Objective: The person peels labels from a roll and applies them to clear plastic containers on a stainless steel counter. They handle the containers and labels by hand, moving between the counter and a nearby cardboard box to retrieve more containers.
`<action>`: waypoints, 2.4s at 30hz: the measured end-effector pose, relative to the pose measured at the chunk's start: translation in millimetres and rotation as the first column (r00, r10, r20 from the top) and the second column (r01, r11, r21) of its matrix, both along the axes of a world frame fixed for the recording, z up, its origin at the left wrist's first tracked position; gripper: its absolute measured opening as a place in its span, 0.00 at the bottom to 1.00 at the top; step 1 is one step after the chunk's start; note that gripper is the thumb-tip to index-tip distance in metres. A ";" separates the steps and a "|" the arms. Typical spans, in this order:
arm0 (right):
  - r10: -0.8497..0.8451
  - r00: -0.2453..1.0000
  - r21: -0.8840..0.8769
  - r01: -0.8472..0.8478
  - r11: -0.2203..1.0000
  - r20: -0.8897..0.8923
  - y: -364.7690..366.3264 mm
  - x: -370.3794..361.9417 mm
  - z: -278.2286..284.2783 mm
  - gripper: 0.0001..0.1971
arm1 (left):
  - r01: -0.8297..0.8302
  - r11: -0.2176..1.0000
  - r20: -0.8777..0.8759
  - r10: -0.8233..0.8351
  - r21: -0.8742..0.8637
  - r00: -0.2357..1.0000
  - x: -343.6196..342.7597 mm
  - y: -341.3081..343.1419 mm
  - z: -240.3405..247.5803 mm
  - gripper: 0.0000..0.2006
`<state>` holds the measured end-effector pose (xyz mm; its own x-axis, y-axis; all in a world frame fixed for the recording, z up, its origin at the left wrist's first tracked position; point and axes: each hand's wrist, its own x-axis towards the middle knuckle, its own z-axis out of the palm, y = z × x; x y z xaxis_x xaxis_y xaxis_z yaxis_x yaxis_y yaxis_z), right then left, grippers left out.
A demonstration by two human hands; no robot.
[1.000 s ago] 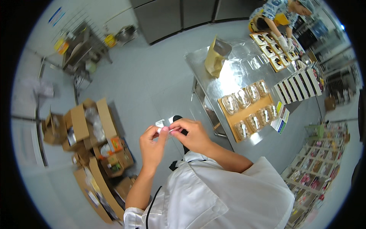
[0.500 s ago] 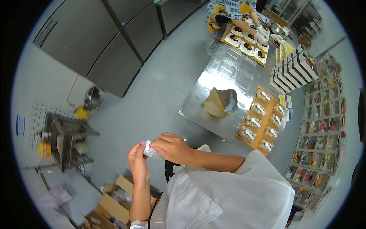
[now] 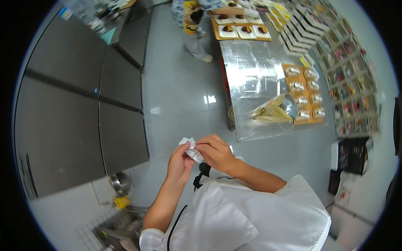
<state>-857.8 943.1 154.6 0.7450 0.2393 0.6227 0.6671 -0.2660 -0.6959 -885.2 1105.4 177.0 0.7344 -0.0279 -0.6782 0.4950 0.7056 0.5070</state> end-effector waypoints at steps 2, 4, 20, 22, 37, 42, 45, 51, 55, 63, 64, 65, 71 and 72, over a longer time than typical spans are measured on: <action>-0.080 0.996 0.020 0.080 0.997 0.032 13.6 17.6 -4.9 0.15 | 0.103 0.993 -0.028 -0.105 -0.051 0.994 39.5 18.9 -12.1 0.09; -0.168 0.985 0.091 0.171 0.981 -0.040 30.9 37.6 -17.0 0.14 | 0.161 0.986 -0.052 -0.162 -0.032 0.985 80.5 32.9 -18.7 0.10; -0.854 0.046 -0.066 0.994 0.093 -0.518 -9.2 198.2 -185.1 0.07 | 0.464 0.003 -0.065 -0.989 0.886 0.131 397.4 31.0 -115.1 0.20; -0.900 -0.035 -0.148 0.988 0.033 -0.435 -9.7 202.9 -211.5 0.07 | 0.298 -0.267 -0.207 -0.954 0.916 -0.219 428.4 -1.4 -130.5 0.30; -0.849 -0.408 -0.238 0.909 -0.343 -0.336 -20.5 252.0 -277.3 0.07 | -0.211 -0.090 -0.217 -0.668 0.973 -0.712 468.5 -171.9 -242.8 0.32; -0.842 -0.405 -0.211 0.913 -0.350 -0.357 -19.4 254.5 -286.5 0.08 | -0.293 -0.054 -0.262 -0.623 0.954 -0.737 455.5 -176.0 -258.9 0.36; -0.852 -0.413 -0.208 0.909 -0.362 -0.323 -26.6 255.4 -287.1 0.08 | -0.315 -0.033 -0.268 -0.611 0.949 -0.745 451.8 -183.1 -255.7 0.40; -0.844 -0.439 -0.184 0.898 -0.400 -0.307 -29.1 257.9 -291.0 0.11 | -0.413 -0.054 -0.369 -0.564 0.909 -0.739 451.9 -187.7 -262.8 0.39; -0.783 -0.436 -0.110 0.894 -0.435 -0.445 -17.3 267.8 -283.8 0.13 | -0.405 -0.052 -0.365 -0.552 0.913 -0.750 456.7 -187.3 -264.5 0.40; -0.638 -0.448 0.008 0.815 -0.580 -0.626 -0.3 289.0 -260.3 0.13 | -0.369 -0.079 -0.352 -0.531 0.926 -0.770 460.0 -185.7 -264.8 0.40; -0.650 -0.424 -0.007 0.841 -0.541 -0.631 3.1 284.3 -268.1 0.13 | -0.346 -0.064 -0.328 -0.514 0.936 -0.792 459.4 -184.5 -264.2 0.39; -0.660 -0.397 -0.021 0.866 -0.500 -0.638 5.7 280.6 -272.7 0.13 | -0.323 -0.052 -0.305 -0.497 0.945 -0.812 458.5 -181.4 -263.6 0.38; -0.537 -0.094 0.190 0.873 -0.450 -0.838 26.7 266.4 -248.3 0.13 | 0.181 -0.234 -0.060 -0.752 0.955 -0.657 446.2 -177.4 -233.8 0.28; -0.565 -0.024 0.251 0.880 -0.404 -0.825 27.9 267.9 -238.1 0.15 | 0.256 -0.210 -0.010 -0.791 0.943 -0.612 444.9 -178.3 -232.9 0.28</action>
<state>-589.9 971.0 -83.6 -0.1033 -0.9655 -0.2390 0.0805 0.2314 -0.9695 -440.3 927.1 -56.0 0.0509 -0.9647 -0.2583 -0.5015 -0.2484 0.8287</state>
